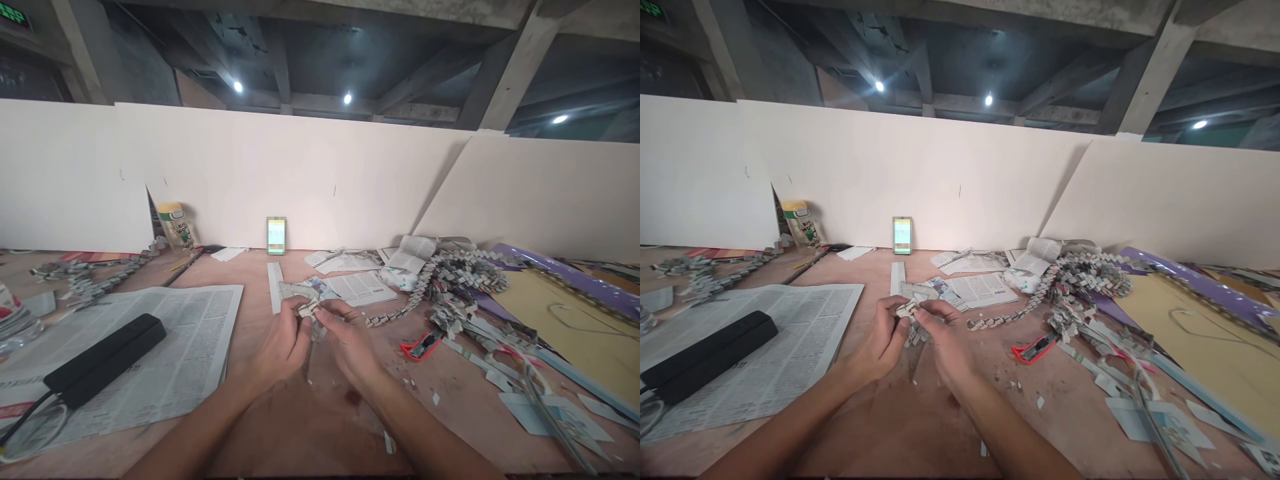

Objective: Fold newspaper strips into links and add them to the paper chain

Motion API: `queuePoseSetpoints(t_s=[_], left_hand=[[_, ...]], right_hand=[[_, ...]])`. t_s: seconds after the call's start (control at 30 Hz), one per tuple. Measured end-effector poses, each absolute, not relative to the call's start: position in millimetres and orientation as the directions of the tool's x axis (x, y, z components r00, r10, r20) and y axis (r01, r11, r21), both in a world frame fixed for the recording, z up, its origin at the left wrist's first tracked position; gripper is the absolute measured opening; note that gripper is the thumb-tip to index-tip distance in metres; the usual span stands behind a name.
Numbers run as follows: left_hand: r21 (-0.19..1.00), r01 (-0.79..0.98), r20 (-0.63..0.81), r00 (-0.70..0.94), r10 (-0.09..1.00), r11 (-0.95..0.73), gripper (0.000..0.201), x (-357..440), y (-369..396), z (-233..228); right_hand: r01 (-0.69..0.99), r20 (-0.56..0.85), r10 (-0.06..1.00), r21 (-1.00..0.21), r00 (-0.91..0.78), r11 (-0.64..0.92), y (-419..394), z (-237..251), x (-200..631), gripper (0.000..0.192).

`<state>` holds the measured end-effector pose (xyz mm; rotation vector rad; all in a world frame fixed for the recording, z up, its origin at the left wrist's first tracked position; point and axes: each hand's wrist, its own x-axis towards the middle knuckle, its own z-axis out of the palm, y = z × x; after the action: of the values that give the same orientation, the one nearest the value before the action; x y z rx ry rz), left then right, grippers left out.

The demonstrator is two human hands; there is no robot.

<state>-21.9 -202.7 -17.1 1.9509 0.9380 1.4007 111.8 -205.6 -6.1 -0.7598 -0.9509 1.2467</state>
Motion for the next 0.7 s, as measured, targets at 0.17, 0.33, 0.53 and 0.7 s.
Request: queuePoseSetpoints(t_s=[0.17, 0.33, 0.53, 0.7], left_hand=[[0.797, 0.208, 0.527, 0.218, 0.821, -0.567, 0.028, -23, -204, -14], [0.794, 0.199, 0.531, 0.231, 0.815, -0.574, 0.026, -21, -204, -14], [0.801, 0.257, 0.476, 0.273, 0.836, -0.54, 0.023, -21, -205, -12], [0.758, 0.323, 0.486, 0.299, 0.821, -0.566, 0.021, -21, -205, -12]], right_hand=[[-0.369, 0.211, 0.97, -0.898, 0.122, 0.242, -206, -9, 112, 0.016], [-0.509, 0.221, 0.96, -0.815, 0.172, 0.278, -207, -14, 106, 0.017], [-0.496, 0.239, 0.966, -0.83, 0.096, 0.255, -205, -15, 107, 0.013], [-0.497, 0.246, 0.961, -0.823, 0.123, 0.274, -203, -20, 108, 0.014]])
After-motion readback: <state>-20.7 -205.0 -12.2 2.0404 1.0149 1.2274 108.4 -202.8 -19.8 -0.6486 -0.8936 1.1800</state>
